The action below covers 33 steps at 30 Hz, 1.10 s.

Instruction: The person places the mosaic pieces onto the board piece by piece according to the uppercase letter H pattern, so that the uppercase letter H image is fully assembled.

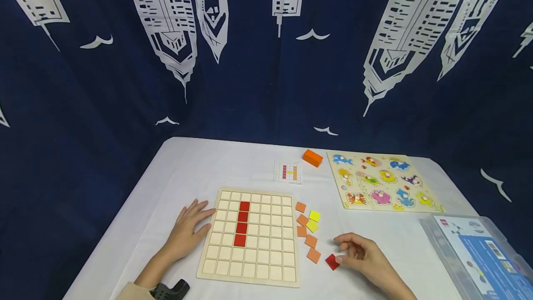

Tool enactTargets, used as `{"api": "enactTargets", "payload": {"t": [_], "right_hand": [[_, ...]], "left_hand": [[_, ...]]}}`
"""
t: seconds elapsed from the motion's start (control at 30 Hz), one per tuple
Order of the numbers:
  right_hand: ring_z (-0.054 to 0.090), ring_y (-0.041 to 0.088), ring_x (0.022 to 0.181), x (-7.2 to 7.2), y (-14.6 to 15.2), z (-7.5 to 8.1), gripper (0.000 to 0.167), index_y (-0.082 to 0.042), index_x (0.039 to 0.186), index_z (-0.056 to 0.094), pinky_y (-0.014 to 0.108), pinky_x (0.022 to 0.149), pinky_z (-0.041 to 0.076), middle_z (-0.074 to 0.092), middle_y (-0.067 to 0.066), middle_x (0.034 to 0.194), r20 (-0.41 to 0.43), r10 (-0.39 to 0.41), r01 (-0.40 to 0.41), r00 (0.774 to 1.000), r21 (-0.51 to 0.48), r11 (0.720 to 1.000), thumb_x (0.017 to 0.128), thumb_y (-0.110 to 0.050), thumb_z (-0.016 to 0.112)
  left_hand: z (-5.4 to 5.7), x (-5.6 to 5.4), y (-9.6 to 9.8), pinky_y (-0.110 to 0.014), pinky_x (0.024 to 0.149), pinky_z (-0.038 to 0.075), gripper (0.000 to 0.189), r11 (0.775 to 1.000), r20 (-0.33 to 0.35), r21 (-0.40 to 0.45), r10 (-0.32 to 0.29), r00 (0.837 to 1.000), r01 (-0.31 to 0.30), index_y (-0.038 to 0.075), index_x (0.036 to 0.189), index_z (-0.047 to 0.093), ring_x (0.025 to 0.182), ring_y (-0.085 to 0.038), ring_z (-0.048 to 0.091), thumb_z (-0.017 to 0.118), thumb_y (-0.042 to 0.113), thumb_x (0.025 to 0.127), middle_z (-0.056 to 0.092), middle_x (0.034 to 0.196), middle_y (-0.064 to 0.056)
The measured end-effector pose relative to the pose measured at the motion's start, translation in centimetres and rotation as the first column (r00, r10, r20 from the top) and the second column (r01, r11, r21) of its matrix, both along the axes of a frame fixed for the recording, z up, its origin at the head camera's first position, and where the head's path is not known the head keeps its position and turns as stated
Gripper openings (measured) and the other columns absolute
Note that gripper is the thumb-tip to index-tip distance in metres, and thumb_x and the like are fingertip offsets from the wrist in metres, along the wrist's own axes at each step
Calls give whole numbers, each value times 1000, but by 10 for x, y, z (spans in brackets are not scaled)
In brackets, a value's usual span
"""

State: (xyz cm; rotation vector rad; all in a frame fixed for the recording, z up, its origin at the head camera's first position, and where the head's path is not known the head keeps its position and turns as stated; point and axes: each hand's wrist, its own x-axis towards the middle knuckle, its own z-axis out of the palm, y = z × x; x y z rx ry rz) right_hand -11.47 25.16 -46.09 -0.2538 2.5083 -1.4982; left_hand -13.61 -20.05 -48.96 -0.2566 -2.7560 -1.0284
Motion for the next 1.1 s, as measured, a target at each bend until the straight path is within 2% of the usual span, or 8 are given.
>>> {"api": "enactTargets", "payload": {"t": [0.2,0.37,0.53,0.63,0.83,1.1], "right_hand": [[47,6,66,-3,5,-7,42,0,115,65,21,55,39,60,7,92,12,58,-58,998,2,998,79,-16,80],[47,5,67,-4,4,-9,44,-1,114,65,20,56,39,61,5,92,36,39,-40,999,24,999,77,-18,82],[47,5,66,-3,2,-11,45,-2,112,66,20,56,39,60,4,91,31,29,-31,999,58,998,73,-18,84],[47,5,66,-2,0,-11,45,-4,110,67,21,55,39,59,3,89,12,34,-35,999,92,995,71,-18,86],[47,6,67,0,-1,-9,43,-6,107,68,21,55,40,58,0,87,-56,70,-62,996,141,988,69,-15,86],[48,6,67,1,2,-12,35,-14,105,71,19,55,41,58,-5,87,-141,145,-122,979,164,979,73,-17,85]], "left_hand": [[0,1,0,-64,117,9,37,1000,-6,-3,2,1000,-2,6,126,65,145,-44,26,66,9,89,47,147,-21],[1,1,0,-66,116,12,37,1000,-37,-7,-5,999,5,6,126,65,143,-46,29,66,9,89,48,145,-22],[1,2,-1,-65,116,10,37,1000,-22,-2,-13,1000,13,6,126,65,144,-45,28,66,9,89,47,146,-22],[1,2,-1,-65,116,10,37,1000,-22,2,-15,1000,15,6,126,65,144,-45,27,66,9,89,47,146,-22],[2,3,0,-66,115,13,36,1000,-65,4,-15,998,15,7,124,66,142,-47,30,67,9,88,50,144,-22],[3,3,-1,-65,116,11,37,1000,-39,6,-19,999,19,9,126,65,144,-46,28,66,9,89,48,146,-21]]}}
